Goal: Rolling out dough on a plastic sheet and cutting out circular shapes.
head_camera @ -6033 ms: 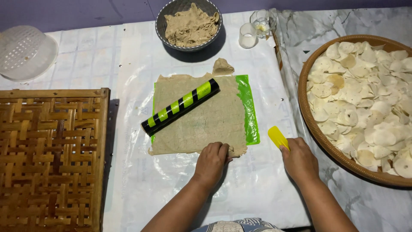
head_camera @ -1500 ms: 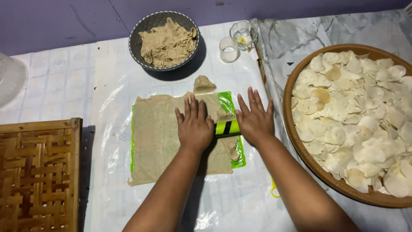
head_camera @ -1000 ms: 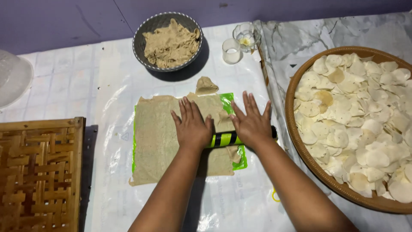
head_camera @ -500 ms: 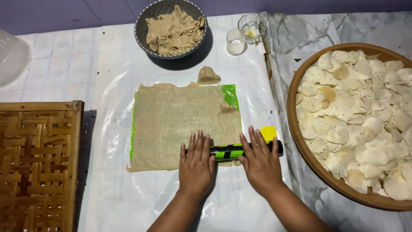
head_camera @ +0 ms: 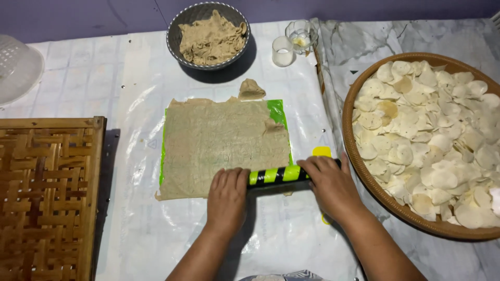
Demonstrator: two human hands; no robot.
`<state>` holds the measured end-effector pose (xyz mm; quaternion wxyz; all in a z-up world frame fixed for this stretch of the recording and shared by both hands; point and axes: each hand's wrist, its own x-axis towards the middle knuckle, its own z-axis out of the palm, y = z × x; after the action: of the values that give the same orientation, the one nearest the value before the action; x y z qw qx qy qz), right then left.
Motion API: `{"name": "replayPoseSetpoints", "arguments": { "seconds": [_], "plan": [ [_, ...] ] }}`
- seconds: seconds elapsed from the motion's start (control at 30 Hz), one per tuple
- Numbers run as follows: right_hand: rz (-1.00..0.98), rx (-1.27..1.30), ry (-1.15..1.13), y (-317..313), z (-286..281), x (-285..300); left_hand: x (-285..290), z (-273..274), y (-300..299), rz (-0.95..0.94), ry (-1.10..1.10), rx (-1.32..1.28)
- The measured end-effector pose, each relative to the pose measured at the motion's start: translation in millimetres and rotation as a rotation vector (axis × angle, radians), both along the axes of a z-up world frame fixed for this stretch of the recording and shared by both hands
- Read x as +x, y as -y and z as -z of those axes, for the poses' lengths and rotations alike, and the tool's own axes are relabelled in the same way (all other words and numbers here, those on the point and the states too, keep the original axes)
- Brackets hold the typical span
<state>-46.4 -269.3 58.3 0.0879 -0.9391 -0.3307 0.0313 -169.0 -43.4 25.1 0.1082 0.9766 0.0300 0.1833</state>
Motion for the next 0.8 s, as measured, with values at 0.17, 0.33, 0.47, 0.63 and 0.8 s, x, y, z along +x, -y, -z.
{"name": "replayPoseSetpoints", "arguments": {
  "seconds": [0.17,0.33,0.47,0.63,0.8],
  "plan": [
    [-0.067,0.009,-0.016,-17.9,41.7,-5.3,2.2,16.3,-33.0,0.007,-0.016,-0.004],
    [-0.037,0.100,0.189,-20.2,71.8,-36.4,-6.7,28.2,-22.5,0.012,-0.074,-0.102],
    [0.026,0.052,0.098,-37.5,67.3,1.0,25.9,32.7,-27.2,-0.044,-0.141,-0.117],
    [0.118,-0.184,-0.149,-83.1,38.8,85.1,113.4,30.4,-56.8,-0.130,-0.215,-0.126],
    [0.128,-0.154,-0.115,-85.8,25.3,78.4,109.6,8.1,-52.2,-0.158,-0.358,-0.162]
  ]
}}
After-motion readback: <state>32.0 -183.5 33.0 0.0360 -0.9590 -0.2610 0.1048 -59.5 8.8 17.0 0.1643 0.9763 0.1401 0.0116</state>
